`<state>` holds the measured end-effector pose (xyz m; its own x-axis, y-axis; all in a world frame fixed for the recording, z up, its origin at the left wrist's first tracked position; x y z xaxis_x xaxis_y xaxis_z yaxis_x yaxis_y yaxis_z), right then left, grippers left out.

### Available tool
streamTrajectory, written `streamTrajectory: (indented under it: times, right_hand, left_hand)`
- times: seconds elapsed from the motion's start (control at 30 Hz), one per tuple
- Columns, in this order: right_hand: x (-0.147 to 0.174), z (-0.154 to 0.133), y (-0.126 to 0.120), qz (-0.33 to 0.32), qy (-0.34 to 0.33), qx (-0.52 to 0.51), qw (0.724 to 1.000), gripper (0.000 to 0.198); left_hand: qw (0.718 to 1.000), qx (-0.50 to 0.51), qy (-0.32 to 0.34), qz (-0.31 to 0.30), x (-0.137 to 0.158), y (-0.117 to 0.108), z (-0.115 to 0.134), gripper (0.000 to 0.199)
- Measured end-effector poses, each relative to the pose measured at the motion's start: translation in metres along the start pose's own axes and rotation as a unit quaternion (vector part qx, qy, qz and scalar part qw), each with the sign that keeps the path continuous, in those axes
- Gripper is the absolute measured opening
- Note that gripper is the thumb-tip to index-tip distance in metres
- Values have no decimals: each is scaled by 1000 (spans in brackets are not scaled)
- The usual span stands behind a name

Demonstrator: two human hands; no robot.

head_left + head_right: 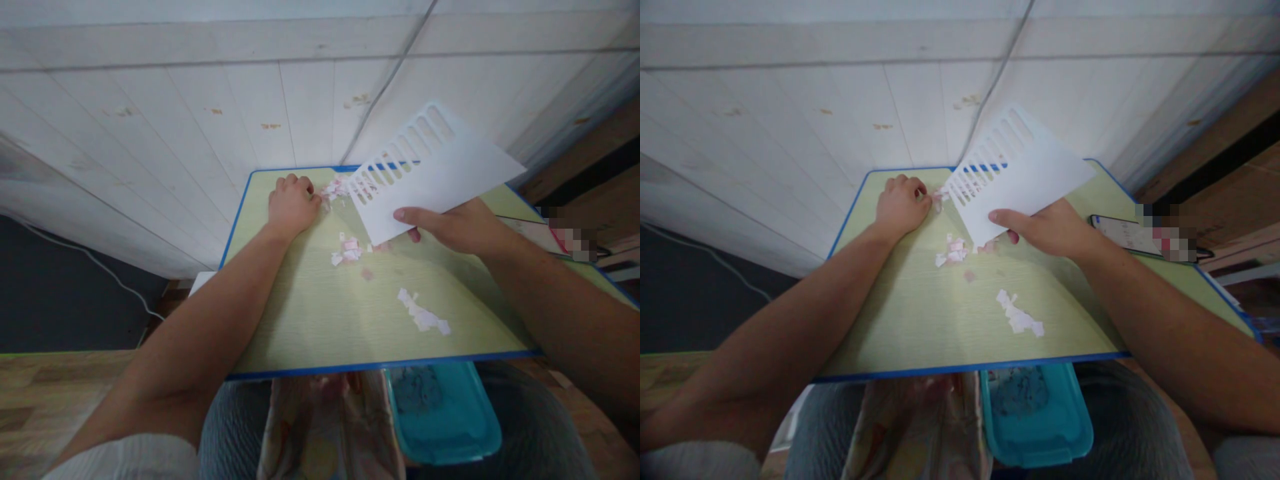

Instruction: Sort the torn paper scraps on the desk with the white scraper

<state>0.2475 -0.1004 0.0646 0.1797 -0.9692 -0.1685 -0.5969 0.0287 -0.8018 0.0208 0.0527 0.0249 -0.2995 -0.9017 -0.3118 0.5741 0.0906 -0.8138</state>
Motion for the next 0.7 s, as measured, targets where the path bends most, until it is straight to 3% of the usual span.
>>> streamTrajectory:
  times: [0.1,0.33,0.5,0.6,0.63,0.7]
  right_hand:
    - [-1,4,3,34,24,29,999,56]
    - [0,10,21,-13,44,29,999,41]
    - [9,0,25,-137,11,-33,990,32]
    - [16,-9,29,-214,0,-70,974,38]
    - [15,-10,26,-208,-3,-71,975,39]
    - [6,-5,13,-139,-1,-42,989,39]
  left_hand:
    - [1000,-2,-3,-2,0,0,-1,22]
    - [1000,1,-4,-3,-1,1,-2,23]
    - [1000,-5,-8,-6,0,0,-1,24]
    - [1000,-5,-9,-5,0,1,-2,23]
    - [1000,-4,-9,-6,0,1,-2,23]
    - [1000,-1,-6,-4,-1,1,-2,22]
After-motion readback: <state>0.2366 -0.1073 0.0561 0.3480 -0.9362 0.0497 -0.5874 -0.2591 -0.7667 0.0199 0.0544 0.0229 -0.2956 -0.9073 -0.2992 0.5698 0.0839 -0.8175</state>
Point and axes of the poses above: each hand's wrist, its own x-axis away from the middle knuckle, its own y-axis out of the palm, z = x × y, the point moved 9 cm from there along -x, towards the middle knuckle, and after that the axes turned 13 degrees about x, right-handed, at the moved point
